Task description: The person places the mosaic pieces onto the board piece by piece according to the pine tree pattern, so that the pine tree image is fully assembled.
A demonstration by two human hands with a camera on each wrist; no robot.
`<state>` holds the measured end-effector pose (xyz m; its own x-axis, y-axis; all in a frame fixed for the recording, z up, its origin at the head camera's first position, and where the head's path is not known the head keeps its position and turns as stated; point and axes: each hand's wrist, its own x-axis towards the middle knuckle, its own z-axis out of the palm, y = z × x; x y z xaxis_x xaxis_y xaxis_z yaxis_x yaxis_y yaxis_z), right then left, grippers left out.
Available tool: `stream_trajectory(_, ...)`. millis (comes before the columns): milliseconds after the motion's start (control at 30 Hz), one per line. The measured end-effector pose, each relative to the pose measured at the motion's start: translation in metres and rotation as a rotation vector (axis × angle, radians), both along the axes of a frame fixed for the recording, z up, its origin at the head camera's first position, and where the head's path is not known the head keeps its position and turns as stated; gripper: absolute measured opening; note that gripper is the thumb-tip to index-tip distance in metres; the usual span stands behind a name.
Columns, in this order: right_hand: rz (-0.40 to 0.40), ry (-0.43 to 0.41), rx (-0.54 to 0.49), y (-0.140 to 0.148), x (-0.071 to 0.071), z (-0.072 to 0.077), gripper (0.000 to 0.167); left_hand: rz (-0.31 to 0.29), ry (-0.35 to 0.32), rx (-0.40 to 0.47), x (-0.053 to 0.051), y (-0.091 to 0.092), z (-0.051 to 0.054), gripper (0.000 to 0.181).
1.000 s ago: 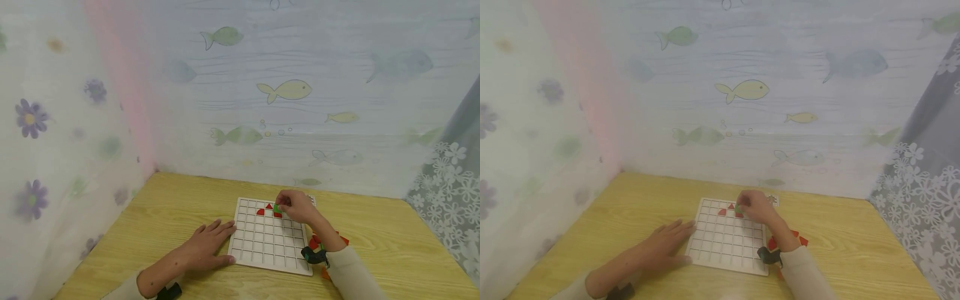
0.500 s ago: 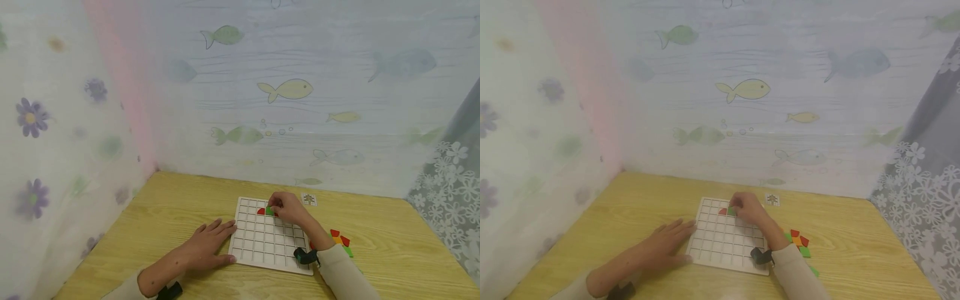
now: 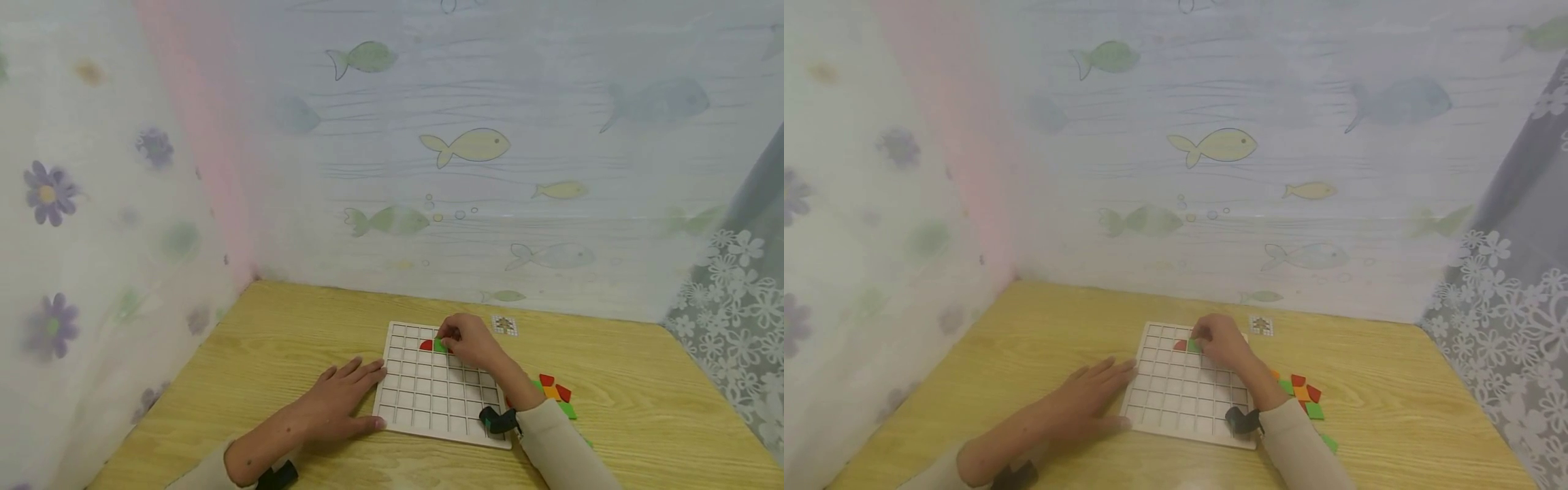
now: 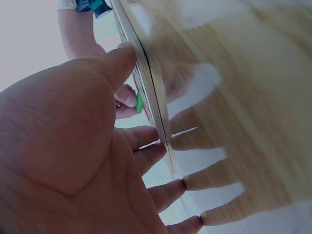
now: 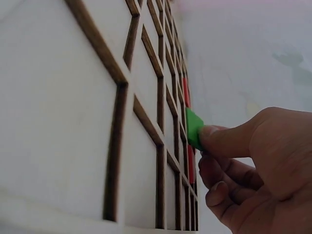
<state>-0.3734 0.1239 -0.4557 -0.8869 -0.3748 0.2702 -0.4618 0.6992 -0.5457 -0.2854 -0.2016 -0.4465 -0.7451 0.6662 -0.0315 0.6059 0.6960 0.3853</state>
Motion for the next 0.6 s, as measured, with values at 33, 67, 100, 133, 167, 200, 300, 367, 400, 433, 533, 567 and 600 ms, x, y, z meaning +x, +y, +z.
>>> stream_trajectory(33,-0.006,0.000,0.002,0.000,0.000,0.000,0.013,-0.001,-0.001,0.001,-0.001,0.000,0.000,0.085)
stream_trajectory(67,-0.011,0.000,0.002,0.000,0.000,-0.001,0.013,-0.003,-0.001,0.002,-0.001,0.000,-0.001,0.085)
stream_trajectory(100,-0.017,0.001,0.004,0.000,0.000,-0.001,0.013,-0.004,-0.002,0.003,-0.002,0.000,-0.001,0.085)
stream_trajectory(133,-0.021,-0.003,0.003,0.000,0.000,-0.001,0.013,-0.005,-0.001,0.004,-0.003,0.000,-0.001,0.085)
stream_trajectory(167,-0.020,0.000,0.008,0.000,0.000,-0.001,0.012,-0.005,0.002,0.003,-0.003,0.000,-0.002,0.085)
stream_trajectory(200,-0.021,0.000,0.010,0.000,0.001,-0.001,0.012,-0.005,0.005,0.001,-0.004,0.000,-0.002,0.085)
stream_trajectory(300,-0.025,-0.003,0.009,0.000,0.003,0.000,0.011,-0.005,0.017,-0.006,-0.006,0.000,-0.004,0.086)
stream_trajectory(367,-0.022,-0.001,0.010,0.000,0.004,0.001,0.011,-0.004,0.023,-0.011,-0.008,0.000,-0.005,0.086)
stream_trajectory(400,-0.024,-0.004,0.008,0.001,0.005,0.001,0.011,-0.004,0.022,-0.012,-0.008,0.000,-0.006,0.086)
stream_trajectory(433,-0.022,-0.002,0.006,0.002,0.006,0.002,0.011,-0.004,0.023,-0.012,-0.009,0.000,-0.006,0.086)
stream_trajectory(533,-0.030,0.010,0.007,0.006,0.009,0.005,0.010,-0.005,0.021,-0.013,-0.011,-0.001,-0.007,0.086)
stream_trajectory(567,-0.033,0.017,0.007,0.007,0.011,0.006,0.009,-0.005,0.020,-0.012,-0.011,-0.001,-0.007,0.086)
stream_trajectory(600,-0.038,0.023,0.008,0.009,0.012,0.007,0.009,-0.006,0.020,-0.012,-0.012,-0.001,-0.007,0.086)
